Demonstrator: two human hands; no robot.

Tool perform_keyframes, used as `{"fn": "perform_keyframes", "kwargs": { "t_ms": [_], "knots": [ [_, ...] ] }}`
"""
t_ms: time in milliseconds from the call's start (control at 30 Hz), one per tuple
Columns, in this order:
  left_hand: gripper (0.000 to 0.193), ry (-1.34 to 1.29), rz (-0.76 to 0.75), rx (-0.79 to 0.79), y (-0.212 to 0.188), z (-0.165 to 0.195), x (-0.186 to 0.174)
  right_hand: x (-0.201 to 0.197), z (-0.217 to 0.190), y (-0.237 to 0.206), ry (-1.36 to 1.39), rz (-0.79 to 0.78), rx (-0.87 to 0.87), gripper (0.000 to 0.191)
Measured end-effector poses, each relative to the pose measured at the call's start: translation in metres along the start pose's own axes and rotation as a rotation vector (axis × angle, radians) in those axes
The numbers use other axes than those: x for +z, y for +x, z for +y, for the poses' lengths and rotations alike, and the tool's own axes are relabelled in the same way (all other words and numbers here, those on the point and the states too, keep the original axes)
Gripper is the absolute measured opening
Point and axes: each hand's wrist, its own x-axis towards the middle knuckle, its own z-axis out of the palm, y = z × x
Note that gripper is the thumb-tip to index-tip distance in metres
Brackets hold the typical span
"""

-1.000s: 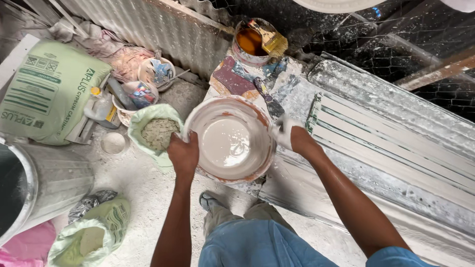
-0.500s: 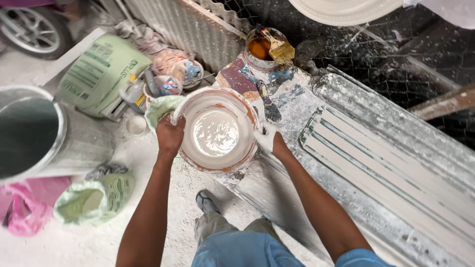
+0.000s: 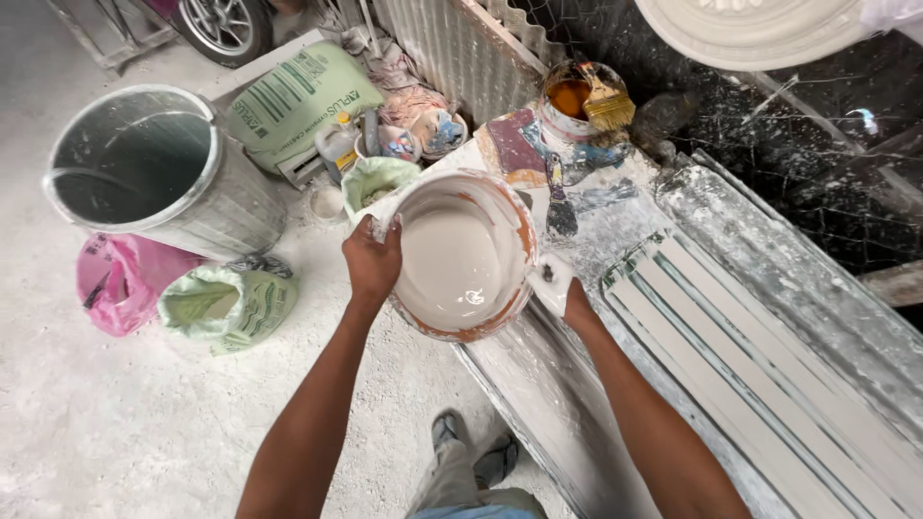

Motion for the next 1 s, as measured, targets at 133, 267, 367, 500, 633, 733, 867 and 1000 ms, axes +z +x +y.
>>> {"fn": "perform_keyframes", "kwargs": {
  "t_ms": [133,267,367,500,633,733,867,1000],
  "knots": [
    [0.020,-0.041,-0.016,0.006,-0.013,-0.003,0.003,-0.002,0.008,-0.006,-0.014,0.046,-0.196,0.011],
    [0.015,-0.122,0.028,0.140,-0.015,-0.008,0.007,0.000,0.011,0.000,0.060,-0.011,0.060,0.020],
    [0.014,-0.094,0.044,0.166,-0.013,-0.006,0.007,0.002,0.006,0.010,0.031,0.003,0.107,0.022],
    [0.013,-0.100,0.033,0.146,-0.016,-0.008,0.009,0.001,0.005,0.011,-0.018,-0.020,0.128,0.026],
    [0.016,-0.071,0.033,0.143,-0.019,-0.013,0.011,0.001,0.010,0.009,-0.047,-0.037,0.060,0.029],
    [0.020,-0.049,0.034,0.146,-0.023,-0.015,0.011,0.002,0.011,0.007,-0.059,-0.071,0.054,0.029],
    [0.020,-0.041,0.022,0.176,-0.024,-0.015,0.012,0.000,0.009,0.009,-0.096,-0.070,0.102,0.029],
    [0.021,-0.071,0.036,0.240,-0.025,-0.014,0.015,-0.002,0.009,0.011,-0.112,-0.089,0.102,0.031]
  ]
}}
